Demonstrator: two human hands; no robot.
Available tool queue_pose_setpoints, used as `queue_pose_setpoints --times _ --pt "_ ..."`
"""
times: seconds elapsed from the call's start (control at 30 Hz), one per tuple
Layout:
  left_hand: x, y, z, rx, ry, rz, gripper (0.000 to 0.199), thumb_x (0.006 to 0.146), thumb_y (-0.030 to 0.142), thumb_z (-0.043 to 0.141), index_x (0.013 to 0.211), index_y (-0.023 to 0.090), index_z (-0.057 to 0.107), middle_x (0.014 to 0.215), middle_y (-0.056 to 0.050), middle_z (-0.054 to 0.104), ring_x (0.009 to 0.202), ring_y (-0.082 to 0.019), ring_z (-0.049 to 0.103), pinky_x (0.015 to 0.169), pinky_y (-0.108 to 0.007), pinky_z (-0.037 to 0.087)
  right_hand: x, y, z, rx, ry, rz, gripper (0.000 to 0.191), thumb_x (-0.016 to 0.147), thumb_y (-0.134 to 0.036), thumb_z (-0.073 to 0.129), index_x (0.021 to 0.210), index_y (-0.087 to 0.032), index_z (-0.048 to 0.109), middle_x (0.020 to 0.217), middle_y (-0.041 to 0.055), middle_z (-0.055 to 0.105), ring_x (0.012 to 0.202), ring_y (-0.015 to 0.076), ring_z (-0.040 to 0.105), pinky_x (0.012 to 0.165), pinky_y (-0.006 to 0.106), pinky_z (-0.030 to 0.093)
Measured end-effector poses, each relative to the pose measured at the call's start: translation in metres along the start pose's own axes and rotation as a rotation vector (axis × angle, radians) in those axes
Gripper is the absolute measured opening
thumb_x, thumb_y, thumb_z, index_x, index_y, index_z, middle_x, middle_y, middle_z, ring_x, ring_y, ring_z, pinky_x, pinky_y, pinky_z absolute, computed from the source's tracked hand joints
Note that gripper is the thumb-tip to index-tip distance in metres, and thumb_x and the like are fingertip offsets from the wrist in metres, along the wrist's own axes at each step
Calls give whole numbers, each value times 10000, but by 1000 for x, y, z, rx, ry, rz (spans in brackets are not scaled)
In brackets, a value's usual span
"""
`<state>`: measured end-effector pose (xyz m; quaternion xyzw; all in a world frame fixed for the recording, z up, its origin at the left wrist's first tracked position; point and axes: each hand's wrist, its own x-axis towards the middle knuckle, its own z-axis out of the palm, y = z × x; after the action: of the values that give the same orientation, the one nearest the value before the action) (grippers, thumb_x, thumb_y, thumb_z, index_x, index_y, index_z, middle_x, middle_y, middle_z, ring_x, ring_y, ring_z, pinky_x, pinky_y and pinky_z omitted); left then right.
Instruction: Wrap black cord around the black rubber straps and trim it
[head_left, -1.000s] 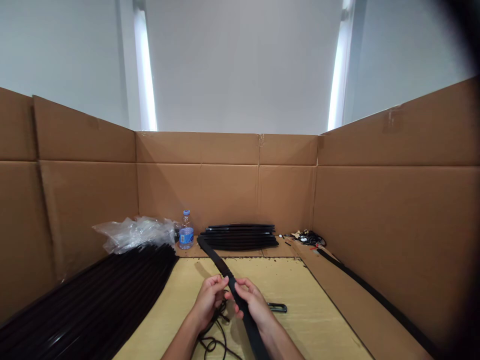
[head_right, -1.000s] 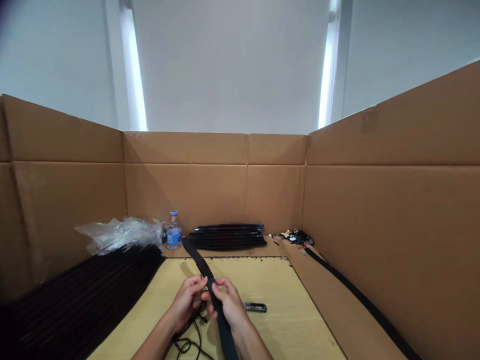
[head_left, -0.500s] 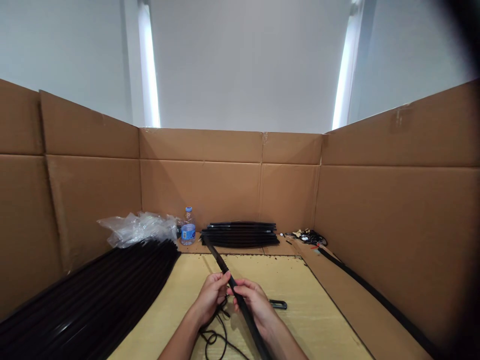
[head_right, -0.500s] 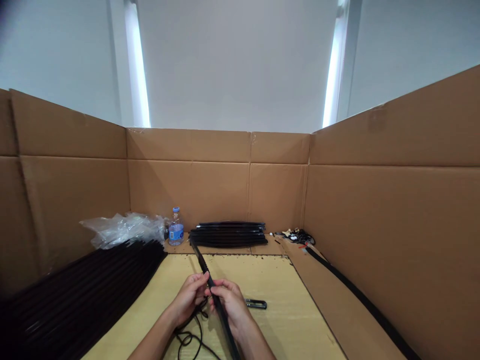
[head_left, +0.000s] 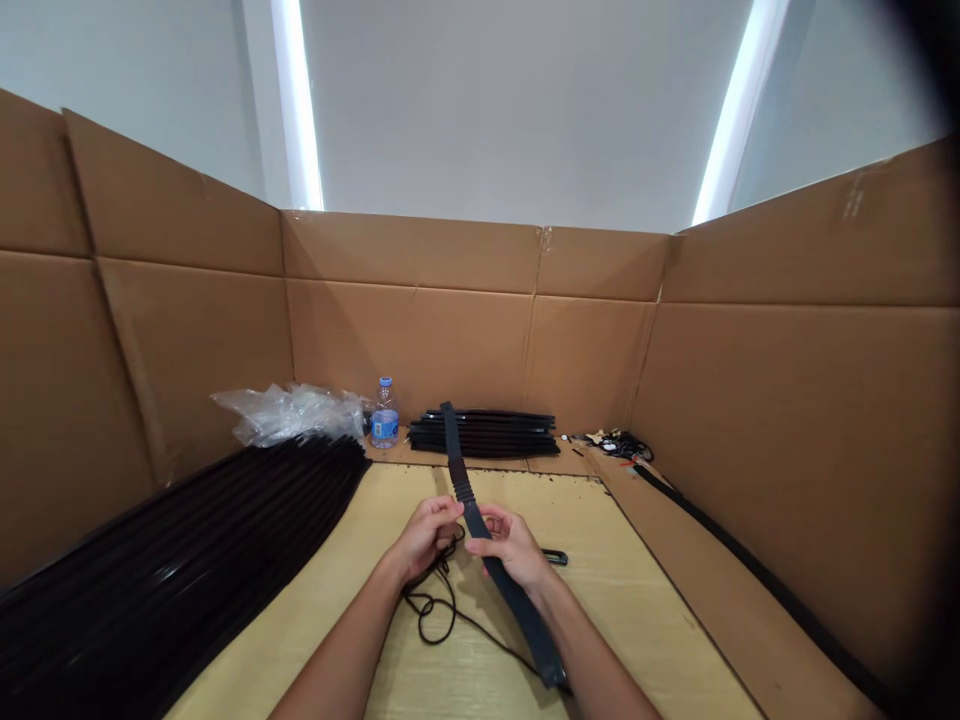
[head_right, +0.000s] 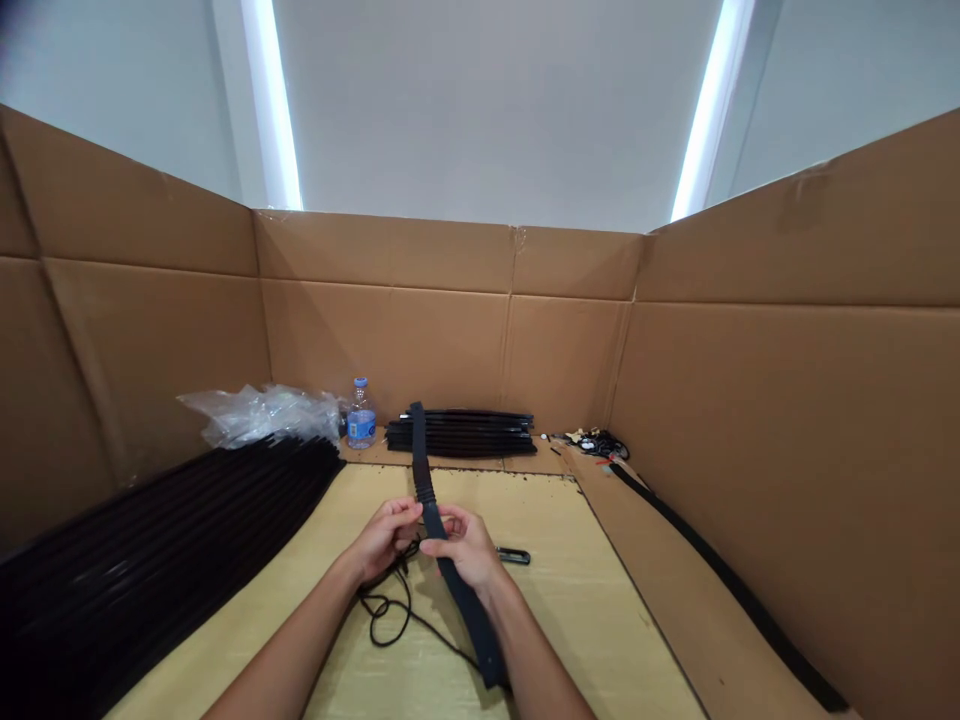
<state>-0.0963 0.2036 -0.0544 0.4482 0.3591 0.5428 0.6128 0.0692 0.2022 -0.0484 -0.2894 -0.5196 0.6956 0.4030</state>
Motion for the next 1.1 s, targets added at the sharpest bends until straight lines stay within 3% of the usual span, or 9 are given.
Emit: queue_pose_setpoints --times 0.17,0.3,0.53,0.7,0.87,1.0,1.1 --pt "2 -4 5 7 137 102 477 606 407 809 649 177 394 449 112 271 383 -21 196 409 -194 76 -2 5 8 -66 -31 -55 775 537 -487 804 1131 -197 399 909 30 668 530 68 585 404 135 411" --pt "6 -12 10 1 224 143 497 591 450 805 633 179 390 438 117 260 372 -18 176 401 -195 66 1 7 9 -75 35 -70 821 582 -579 732 1216 -163 417 727 13 660 430 47 502 358 125 353" --pt "10 -26 26 19 379 223 506 610 514 777 599 174 402 427 96 318 358 -27 246 386 -190 123 10 10 11 73 223 -13 912 586 -536 676 1343 -86 442 671 33 659 408 62 495 361 160 354" --pt "8 -23 33 -65 353 173 505 611 562 761 659 169 447 446 82 372 352 -46 327 370 -180 169 7 7 16 131 232 -14 929 515 -476 760 1301 -67 481 678 20 652 460 51 502 409 164 387" --pt "6 -18 34 -110 314 170 510 617 517 786 623 154 428 456 114 257 359 1 182 364 -172 77 -1 4 17 103 264 30 595 513 -429 793 944 -69 597 689 13 622 425 21 479 399 156 398" --pt "6 -21 35 -116 261 140 494 625 501 788 631 143 447 453 95 339 339 1 241 338 -154 128 -4 6 16 55 188 13 553 518 -441 798 858 -127 496 665 -6 619 449 61 554 448 184 485" --pt "4 -24 35 -79 161 20 480 691 559 710 631 153 461 405 83 366 284 -48 326 300 -174 228 -6 8 17 -27 169 -51 577 551 -460 770 843 -184 357 662 -19 633 444 98 573 403 209 479"
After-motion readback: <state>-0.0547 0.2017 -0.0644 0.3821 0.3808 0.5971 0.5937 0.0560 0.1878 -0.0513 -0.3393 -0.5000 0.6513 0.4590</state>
